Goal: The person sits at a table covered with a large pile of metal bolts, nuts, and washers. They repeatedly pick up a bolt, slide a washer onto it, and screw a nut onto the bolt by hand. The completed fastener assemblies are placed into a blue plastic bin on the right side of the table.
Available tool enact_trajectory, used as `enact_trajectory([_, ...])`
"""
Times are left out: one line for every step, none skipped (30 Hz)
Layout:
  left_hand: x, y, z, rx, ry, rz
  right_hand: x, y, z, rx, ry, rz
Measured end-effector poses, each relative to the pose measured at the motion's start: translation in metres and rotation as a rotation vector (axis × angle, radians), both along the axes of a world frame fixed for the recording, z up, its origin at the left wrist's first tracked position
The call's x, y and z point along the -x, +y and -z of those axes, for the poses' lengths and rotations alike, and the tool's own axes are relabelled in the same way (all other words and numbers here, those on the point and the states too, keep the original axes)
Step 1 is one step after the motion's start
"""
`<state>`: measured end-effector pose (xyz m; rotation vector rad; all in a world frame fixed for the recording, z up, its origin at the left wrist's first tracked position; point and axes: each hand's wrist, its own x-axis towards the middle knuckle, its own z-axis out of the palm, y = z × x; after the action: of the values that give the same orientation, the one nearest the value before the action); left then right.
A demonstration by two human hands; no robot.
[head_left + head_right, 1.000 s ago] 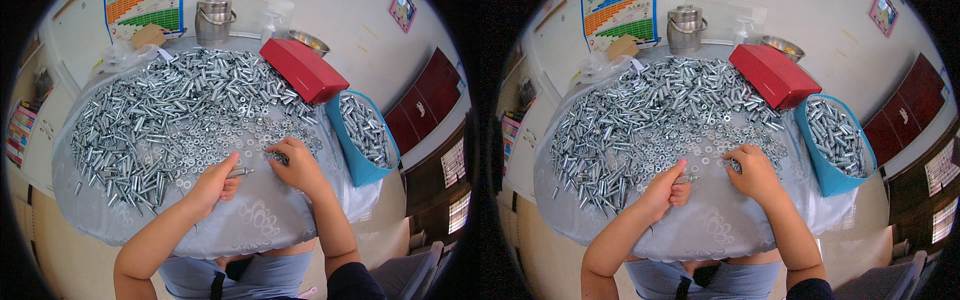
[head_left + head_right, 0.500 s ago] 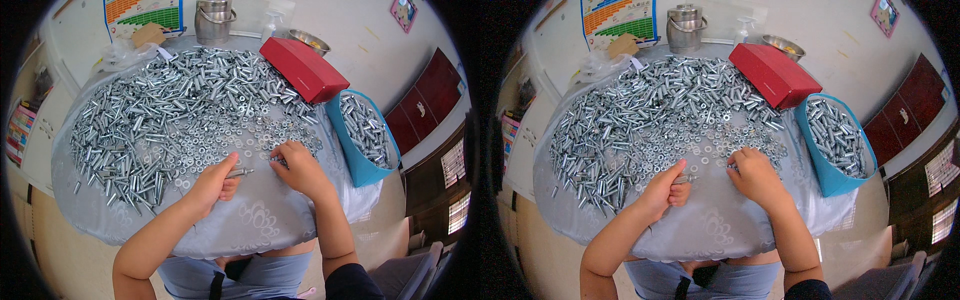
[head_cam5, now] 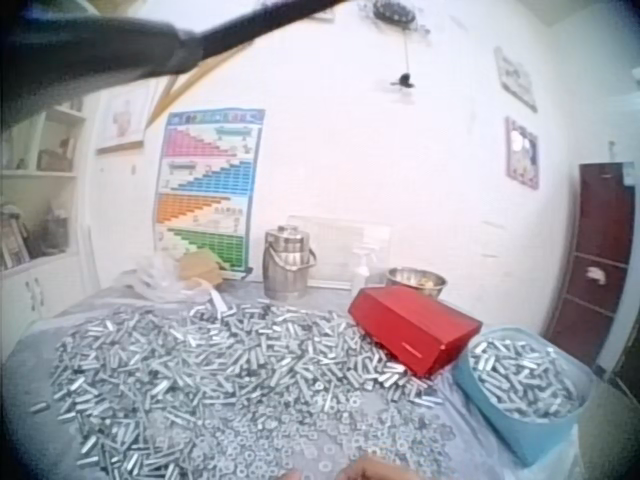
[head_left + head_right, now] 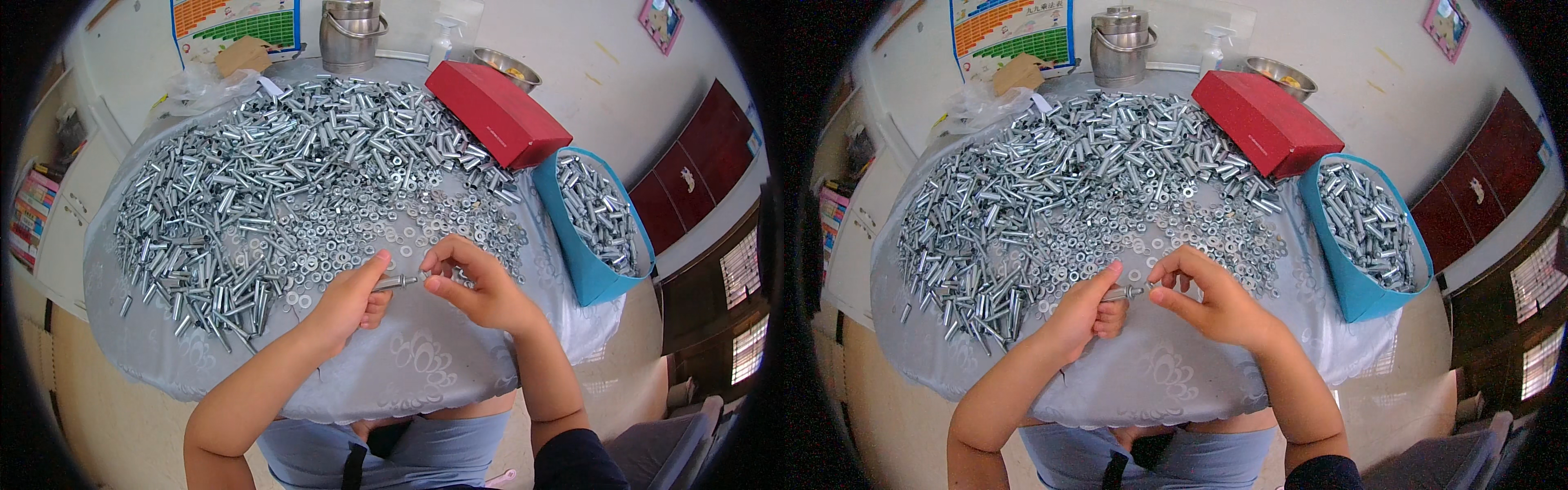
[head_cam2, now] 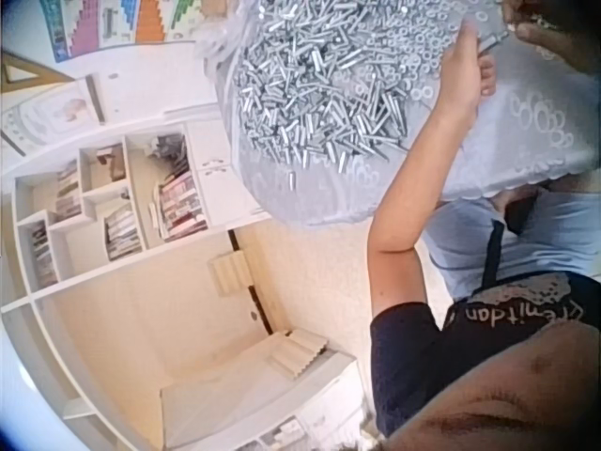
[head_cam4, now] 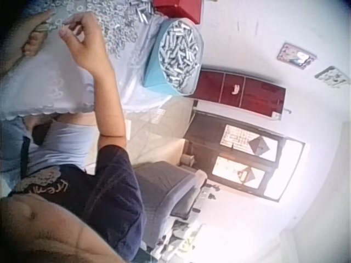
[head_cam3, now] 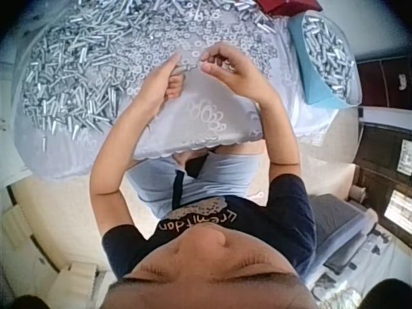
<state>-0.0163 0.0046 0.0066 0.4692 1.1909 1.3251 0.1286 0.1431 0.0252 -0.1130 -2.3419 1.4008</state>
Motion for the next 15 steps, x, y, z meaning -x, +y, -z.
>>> enact_trajectory([-0.0002,0.0001,0.0003,-0.001,0.000,-0.001,0.0007,-0.0006,0.0024,-0.013,0.015,0.006])
enact_trajectory([-0.0004,0.0003,0.0010,-0.002,-0.001,-0.002,0.0016,-0.0014,0.0048,-0.027,0.030,0.013])
enact_trajectory([-0.0005,0.0006,0.0017,-0.003,-0.002,-0.002,0.0028,-0.0025,0.0070,-0.034,0.042,0.015])
enact_trajectory([-0.0002,0.0008,0.0025,-0.005,-0.005,-0.005,0.0046,-0.0039,0.0089,-0.041,0.055,0.016])
enact_trajectory([0.0002,0.0010,0.0034,-0.007,-0.009,-0.007,0.0056,-0.0049,0.0099,-0.047,0.069,0.018])
enact_trajectory([0.0004,0.0013,0.0037,-0.009,-0.014,-0.008,0.0059,-0.0055,0.0101,-0.040,0.057,0.019])
enact_trajectory([0.0007,0.0012,0.0033,-0.002,-0.016,-0.012,0.0064,-0.0061,0.0102,-0.033,0.046,0.020])
enact_trajectory([0.0009,0.0012,0.0028,0.006,-0.018,-0.017,0.0065,-0.0062,0.0101,-0.025,0.036,0.020])
enact_trajectory([0.0010,0.0014,0.0023,0.013,-0.021,-0.020,0.0064,-0.0062,0.0096,-0.042,0.040,0.023])
enact_trajectory([0.0009,0.0015,0.0024,0.007,-0.017,-0.018,0.0060,-0.0063,0.0093,-0.059,0.042,0.026])
enact_trajectory([0.0007,0.0016,0.0025,0.000,-0.014,-0.015,0.0057,-0.0063,0.0091,-0.076,0.045,0.028])
enact_trajectory([0.0004,0.0018,0.0027,-0.006,-0.011,-0.012,0.0055,-0.0063,0.0089,-0.086,0.054,0.030])
enact_trajectory([0.0004,0.0016,0.0028,-0.011,-0.013,-0.012,0.0057,-0.0065,0.0088,-0.095,0.064,0.030])
enact_trajectory([0.0004,0.0015,0.0031,-0.015,-0.015,-0.012,0.0057,-0.0066,0.0085,-0.104,0.073,0.030])
enact_trajectory([0.0004,0.0014,0.0033,-0.020,-0.017,-0.012,0.0057,-0.0068,0.0083,-0.103,0.075,0.024])
